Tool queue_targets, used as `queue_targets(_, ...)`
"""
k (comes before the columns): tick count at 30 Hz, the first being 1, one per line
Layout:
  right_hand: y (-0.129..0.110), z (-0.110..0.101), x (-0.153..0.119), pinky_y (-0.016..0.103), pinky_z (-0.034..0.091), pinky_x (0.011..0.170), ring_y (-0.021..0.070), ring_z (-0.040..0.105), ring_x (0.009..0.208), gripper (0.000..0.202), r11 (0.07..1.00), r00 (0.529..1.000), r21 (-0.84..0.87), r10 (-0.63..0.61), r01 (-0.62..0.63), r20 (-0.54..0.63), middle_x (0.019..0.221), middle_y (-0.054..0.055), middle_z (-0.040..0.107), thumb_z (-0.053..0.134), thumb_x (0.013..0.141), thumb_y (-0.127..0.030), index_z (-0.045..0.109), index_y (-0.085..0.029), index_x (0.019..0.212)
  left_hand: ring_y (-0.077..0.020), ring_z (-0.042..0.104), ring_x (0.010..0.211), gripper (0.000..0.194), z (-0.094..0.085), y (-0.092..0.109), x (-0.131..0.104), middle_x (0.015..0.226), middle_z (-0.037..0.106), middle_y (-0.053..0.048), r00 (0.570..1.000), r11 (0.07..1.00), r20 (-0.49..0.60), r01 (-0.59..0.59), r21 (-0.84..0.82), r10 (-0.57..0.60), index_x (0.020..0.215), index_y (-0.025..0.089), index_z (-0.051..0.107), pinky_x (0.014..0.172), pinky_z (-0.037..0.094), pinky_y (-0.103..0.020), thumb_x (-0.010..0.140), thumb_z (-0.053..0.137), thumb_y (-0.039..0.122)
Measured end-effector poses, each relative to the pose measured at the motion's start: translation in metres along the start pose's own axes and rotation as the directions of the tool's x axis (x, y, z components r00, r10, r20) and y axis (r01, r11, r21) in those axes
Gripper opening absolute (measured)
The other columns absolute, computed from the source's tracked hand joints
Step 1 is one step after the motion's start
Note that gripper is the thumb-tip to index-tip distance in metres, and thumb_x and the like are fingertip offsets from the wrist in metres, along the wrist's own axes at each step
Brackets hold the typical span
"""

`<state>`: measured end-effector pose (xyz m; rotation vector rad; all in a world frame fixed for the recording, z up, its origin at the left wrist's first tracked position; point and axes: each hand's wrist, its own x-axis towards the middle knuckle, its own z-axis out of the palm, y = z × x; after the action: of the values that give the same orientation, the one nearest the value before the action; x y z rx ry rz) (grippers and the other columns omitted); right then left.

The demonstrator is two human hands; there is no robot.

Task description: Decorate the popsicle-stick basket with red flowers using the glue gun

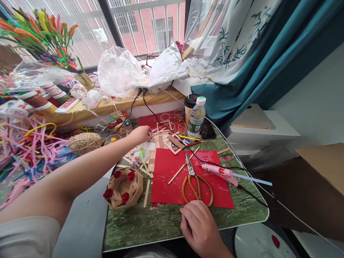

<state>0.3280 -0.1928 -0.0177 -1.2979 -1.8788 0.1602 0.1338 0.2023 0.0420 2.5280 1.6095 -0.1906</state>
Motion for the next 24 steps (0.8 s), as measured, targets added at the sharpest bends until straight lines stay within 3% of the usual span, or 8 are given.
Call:
queue_targets(3, 0.000, 0.000, -0.001, 0.042, 0.059, 0.084, 0.0229, 0.067, 0.089, 0.025, 1.000, 1.000, 0.002, -0.001, 0.001, -0.004, 0.094, 0.009, 0.073, 0.060, 0.093, -0.001, 0.067, -0.017, 0.111, -0.0305, 0.074, 0.102, 0.036, 0.002, 0.004, -0.004, 0.108, 0.079, -0.014, 1.000, 1.000, 0.010, 0.005, 0.001, -0.005, 0.109, 0.018, 0.074, 0.089, 0.057, -0.034, 0.077, 0.077, 0.034)
queue_targets(6, -0.001, 0.000, -0.002, 0.043, 0.059, 0.084, 0.0231, 0.068, 0.089, 0.025, 1.000, 1.000, 0.004, 0.003, -0.003, -0.008, 0.094, 0.008, 0.074, 0.060, 0.093, -0.002, 0.068, -0.017, 0.111, -0.0338, 0.074, 0.106, 0.045, 0.003, 0.005, -0.004, 0.113, 0.077, -0.019, 0.999, 0.999, 0.006, 0.042, -0.001, -0.042, 0.114, 0.014, 0.070, 0.089, 0.057, -0.036, 0.076, 0.080, 0.037)
queue_targets(11, -0.001, 0.000, -0.002, 0.043, 0.059, 0.084, 0.0232, 0.068, 0.089, 0.026, 1.000, 1.000, 0.010, 0.005, -0.005, -0.005, 0.095, 0.009, 0.074, 0.060, 0.092, -0.001, 0.068, -0.017, 0.111, -0.0296, 0.075, 0.101, 0.042, 0.004, -0.004, -0.001, 0.109, 0.078, -0.015, 0.996, 0.996, 0.018, 0.084, -0.042, -0.083, 0.113, 0.017, 0.068, 0.083, 0.056, -0.032, 0.073, 0.080, 0.022)
queue_targets(18, 0.000, 0.001, -0.002, 0.043, 0.060, 0.083, 0.0236, 0.068, 0.088, 0.027, 1.000, 1.000, 0.020, 0.021, -0.022, 0.006, 0.095, 0.008, 0.074, 0.059, 0.093, -0.003, 0.068, -0.019, 0.113, -0.0250, 0.072, 0.104, 0.042, 0.005, -0.007, -0.008, 0.116, 0.077, -0.012, 0.997, 0.995, -0.082, -0.011, -0.101, 0.003, 0.128, 0.018, 0.062, 0.084, 0.054, -0.030, 0.087, 0.065, 0.024)
queue_targets(20, 0.000, 0.001, -0.003, 0.043, 0.060, 0.083, 0.0236, 0.069, 0.087, 0.027, 0.999, 1.000, 0.021, 0.026, -0.026, 0.005, 0.094, 0.008, 0.074, 0.059, 0.093, -0.003, 0.068, -0.019, 0.113, -0.0228, 0.071, 0.102, 0.032, 0.003, -0.006, -0.008, 0.114, 0.078, -0.010, 0.995, 0.993, -0.087, -0.066, -0.095, 0.057, 0.122, 0.020, 0.067, 0.084, 0.053, -0.029, 0.092, 0.057, 0.025)
queue_targets(24, 0.001, 0.001, -0.004, 0.043, 0.060, 0.083, 0.0235, 0.069, 0.088, 0.027, 0.999, 1.000, 0.024, 0.023, -0.023, 0.009, 0.095, 0.008, 0.074, 0.060, 0.093, -0.002, 0.068, -0.018, 0.113, -0.0231, 0.070, 0.091, 0.021, 0.002, -0.006, -0.006, 0.095, 0.079, -0.007, 0.988, 0.988, -0.025, -0.154, -0.034, 0.153, 0.092, 0.022, 0.075, 0.082, 0.053, -0.029, 0.093, 0.057, 0.034)
